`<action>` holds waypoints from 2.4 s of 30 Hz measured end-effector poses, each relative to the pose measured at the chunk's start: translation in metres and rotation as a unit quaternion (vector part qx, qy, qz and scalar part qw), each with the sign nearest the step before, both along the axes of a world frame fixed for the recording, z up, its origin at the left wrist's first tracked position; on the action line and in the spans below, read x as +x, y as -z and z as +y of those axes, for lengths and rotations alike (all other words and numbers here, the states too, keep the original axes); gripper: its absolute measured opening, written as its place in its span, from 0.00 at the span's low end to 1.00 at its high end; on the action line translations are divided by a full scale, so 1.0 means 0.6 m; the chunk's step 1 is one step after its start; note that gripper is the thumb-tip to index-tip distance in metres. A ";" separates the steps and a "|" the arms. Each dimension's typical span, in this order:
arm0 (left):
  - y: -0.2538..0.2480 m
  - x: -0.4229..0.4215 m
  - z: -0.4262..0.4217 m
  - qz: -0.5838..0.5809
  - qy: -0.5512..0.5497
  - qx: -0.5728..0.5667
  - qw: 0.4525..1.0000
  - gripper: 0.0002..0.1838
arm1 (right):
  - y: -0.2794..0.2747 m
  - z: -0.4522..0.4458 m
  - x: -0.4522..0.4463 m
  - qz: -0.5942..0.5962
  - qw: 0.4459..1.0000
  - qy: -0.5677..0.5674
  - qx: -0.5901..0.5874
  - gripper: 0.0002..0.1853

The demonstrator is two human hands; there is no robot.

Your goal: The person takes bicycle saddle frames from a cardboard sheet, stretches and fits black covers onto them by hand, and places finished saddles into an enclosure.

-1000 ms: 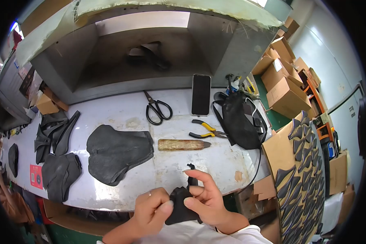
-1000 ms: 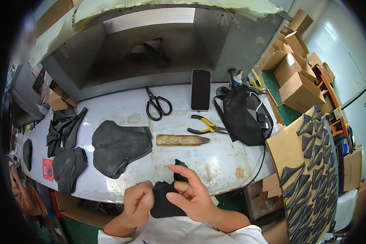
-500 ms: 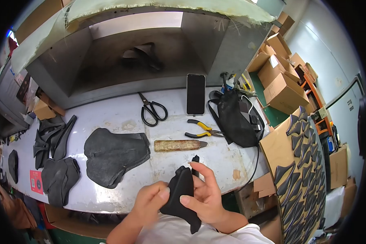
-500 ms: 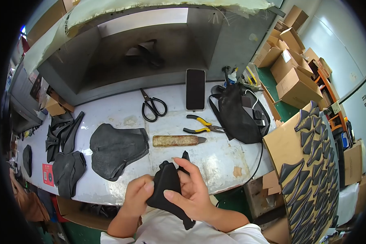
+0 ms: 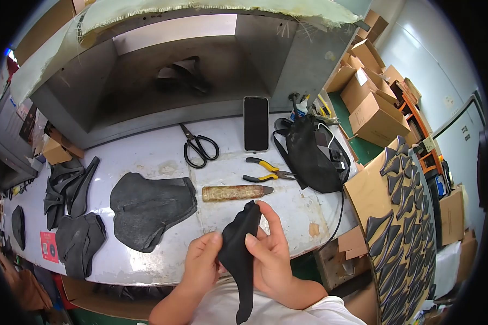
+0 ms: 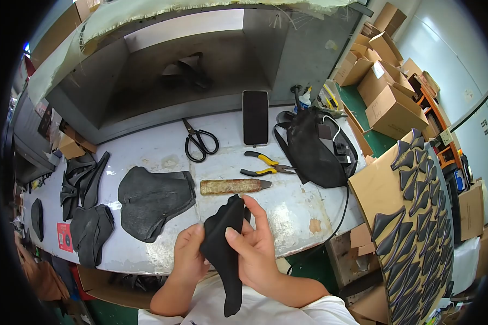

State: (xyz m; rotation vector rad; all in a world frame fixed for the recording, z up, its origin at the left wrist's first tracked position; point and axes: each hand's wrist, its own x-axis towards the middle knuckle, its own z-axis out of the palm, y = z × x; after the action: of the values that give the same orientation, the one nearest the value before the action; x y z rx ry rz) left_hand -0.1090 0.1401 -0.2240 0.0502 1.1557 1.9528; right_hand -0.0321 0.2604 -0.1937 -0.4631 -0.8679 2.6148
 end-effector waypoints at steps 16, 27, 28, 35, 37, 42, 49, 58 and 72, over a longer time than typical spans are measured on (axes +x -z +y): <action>-0.015 -0.012 -0.010 0.304 0.098 -0.085 0.944 0.22 | 0.019 0.002 -0.018 -0.071 0.992 0.006 -0.108 0.33; 0.032 0.018 0.006 0.042 -0.195 -0.042 0.979 0.14 | 0.038 0.083 -0.012 0.228 0.925 -0.175 -0.248 0.37; 0.047 0.022 -0.002 -0.006 -0.084 -0.080 0.993 0.22 | 0.039 0.083 -0.014 0.253 0.916 -0.194 -0.245 0.38; 0.053 0.034 -0.019 0.000 0.072 0.104 0.992 0.35 | 0.046 0.057 -0.030 0.284 0.913 -0.179 -0.232 0.46; 0.038 0.023 -0.024 0.091 -0.010 0.029 0.995 0.36 | 0.028 0.024 -0.011 0.145 0.983 -0.081 0.074 0.43; 0.006 0.000 -0.018 0.147 -0.202 0.034 0.968 0.29 | 0.068 -0.028 0.040 0.002 0.875 -0.199 0.441 0.33; 0.075 0.036 -0.042 -0.247 -0.118 0.291 0.917 0.13 | 0.040 -0.006 0.040 0.046 0.902 -0.203 0.378 0.25; 0.127 0.069 -0.004 -0.310 -0.027 0.263 0.913 0.17 | 0.046 -0.046 0.023 0.157 0.782 -0.266 0.541 0.16; 0.090 0.004 -0.055 0.343 -0.036 -0.179 0.921 0.16 | 0.019 0.275 0.240 -0.339 0.546 0.127 0.756 0.08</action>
State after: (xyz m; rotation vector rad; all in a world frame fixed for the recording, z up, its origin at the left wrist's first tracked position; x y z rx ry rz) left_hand -0.1068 0.1069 -0.2782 0.5398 1.9788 1.7965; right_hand 0.1118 0.4255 -0.2049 -0.8508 -2.4782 0.5346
